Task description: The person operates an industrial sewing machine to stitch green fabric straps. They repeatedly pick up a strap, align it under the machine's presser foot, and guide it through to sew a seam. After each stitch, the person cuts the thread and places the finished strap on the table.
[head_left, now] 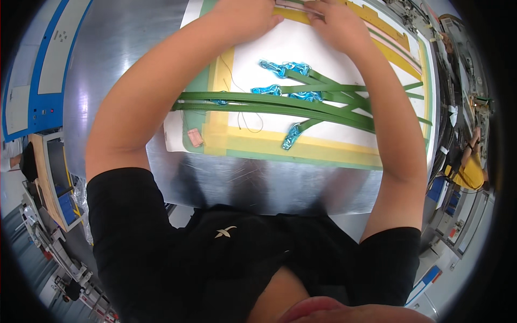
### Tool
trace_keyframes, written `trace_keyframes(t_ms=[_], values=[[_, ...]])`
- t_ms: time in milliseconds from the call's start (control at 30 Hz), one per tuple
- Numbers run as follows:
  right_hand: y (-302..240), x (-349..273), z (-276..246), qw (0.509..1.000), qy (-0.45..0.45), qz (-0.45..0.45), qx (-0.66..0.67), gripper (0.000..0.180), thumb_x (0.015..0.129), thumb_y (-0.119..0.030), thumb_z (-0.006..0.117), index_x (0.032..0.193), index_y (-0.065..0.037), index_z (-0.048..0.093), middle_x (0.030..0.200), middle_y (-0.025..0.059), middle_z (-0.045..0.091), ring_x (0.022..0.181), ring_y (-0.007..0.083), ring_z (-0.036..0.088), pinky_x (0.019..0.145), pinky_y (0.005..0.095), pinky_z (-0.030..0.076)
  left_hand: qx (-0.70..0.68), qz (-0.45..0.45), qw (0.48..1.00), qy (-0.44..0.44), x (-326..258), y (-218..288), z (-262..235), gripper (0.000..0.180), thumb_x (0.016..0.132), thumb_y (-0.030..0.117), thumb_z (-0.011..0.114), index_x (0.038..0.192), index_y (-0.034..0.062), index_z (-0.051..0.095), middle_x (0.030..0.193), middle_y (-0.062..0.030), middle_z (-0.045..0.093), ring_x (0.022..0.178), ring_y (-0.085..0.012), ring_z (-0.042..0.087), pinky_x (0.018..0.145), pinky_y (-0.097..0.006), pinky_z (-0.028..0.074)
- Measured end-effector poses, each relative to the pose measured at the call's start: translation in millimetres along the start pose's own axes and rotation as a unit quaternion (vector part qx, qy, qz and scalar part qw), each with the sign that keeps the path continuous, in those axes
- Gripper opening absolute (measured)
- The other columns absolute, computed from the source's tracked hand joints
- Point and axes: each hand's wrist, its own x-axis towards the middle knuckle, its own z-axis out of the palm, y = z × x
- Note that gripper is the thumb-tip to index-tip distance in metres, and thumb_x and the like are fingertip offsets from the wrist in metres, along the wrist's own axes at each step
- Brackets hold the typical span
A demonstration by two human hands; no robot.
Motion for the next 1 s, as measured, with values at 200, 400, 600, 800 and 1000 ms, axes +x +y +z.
trace_keyframes(t_ms=[200, 400, 600, 800, 1000], values=[[-10, -6, 4, 0.999, 0.008, 0.035, 0.01, 0.025, 0.094, -0.019, 0.063, 0.113, -0.009, 0.076, 0.106, 0.0211, 0.071, 0.096, 0.0413, 0.07, 0.084, 0.0513, 0.056, -0.008, -0.034, 0.999, -0.019, 4, 6, -3, 0.05, 0.101, 0.041, 0.057, 0.125, -0.0006, 0.068, 0.123, -0.0192, 0.071, 0.116, -0.035, 0.066, 0.1, -0.048, 0.05], [-14, -2, -5, 0.996, -0.068, 0.064, -0.001, 0.025, 0.094, -0.02, 0.06, 0.111, -0.008, 0.074, 0.107, 0.0236, 0.07, 0.097, 0.0405, 0.071, 0.085, 0.0516, 0.056, 0.077, 0.004, 0.992, 0.102, 1, 1, 28, 0.049, 0.102, 0.041, 0.06, 0.137, 0.0063, 0.064, 0.136, -0.0116, 0.066, 0.123, -0.0294, 0.064, 0.104, -0.047, 0.049], [1, -7, -1, 0.999, -0.032, 0.028, 0.02, 0.026, 0.094, -0.018, 0.059, 0.111, -0.008, 0.076, 0.111, 0.0212, 0.071, 0.098, 0.0401, 0.071, 0.086, 0.0504, 0.056, 0.067, 0.01, 0.994, 0.083, 10, 6, 22, 0.042, 0.1, 0.034, 0.059, 0.134, 0.0108, 0.067, 0.134, -0.0083, 0.067, 0.122, -0.0285, 0.064, 0.103, -0.047, 0.05], [44, -27, 2, 0.996, 0.005, 0.085, 0.028, 0.029, 0.094, -0.013, 0.057, 0.116, -0.01, 0.077, 0.113, 0.0179, 0.07, 0.103, 0.0388, 0.07, 0.091, 0.0488, 0.055, 0.075, -0.008, 0.997, 0.018, 17, 13, 6, 0.035, 0.098, 0.031, 0.059, 0.118, 0.0051, 0.072, 0.125, -0.0099, 0.069, 0.115, -0.0292, 0.067, 0.099, -0.047, 0.053], [56, -43, -18, 0.995, 0.001, 0.103, 0.005, 0.032, 0.096, -0.011, 0.054, 0.119, -0.012, 0.077, 0.117, 0.0175, 0.07, 0.107, 0.0376, 0.069, 0.092, 0.0481, 0.054, 0.076, -0.043, 0.996, -0.006, 21, 23, 1, 0.04, 0.098, 0.037, 0.06, 0.123, 0.0075, 0.072, 0.12, -0.0109, 0.071, 0.113, -0.0302, 0.068, 0.099, -0.047, 0.054]])
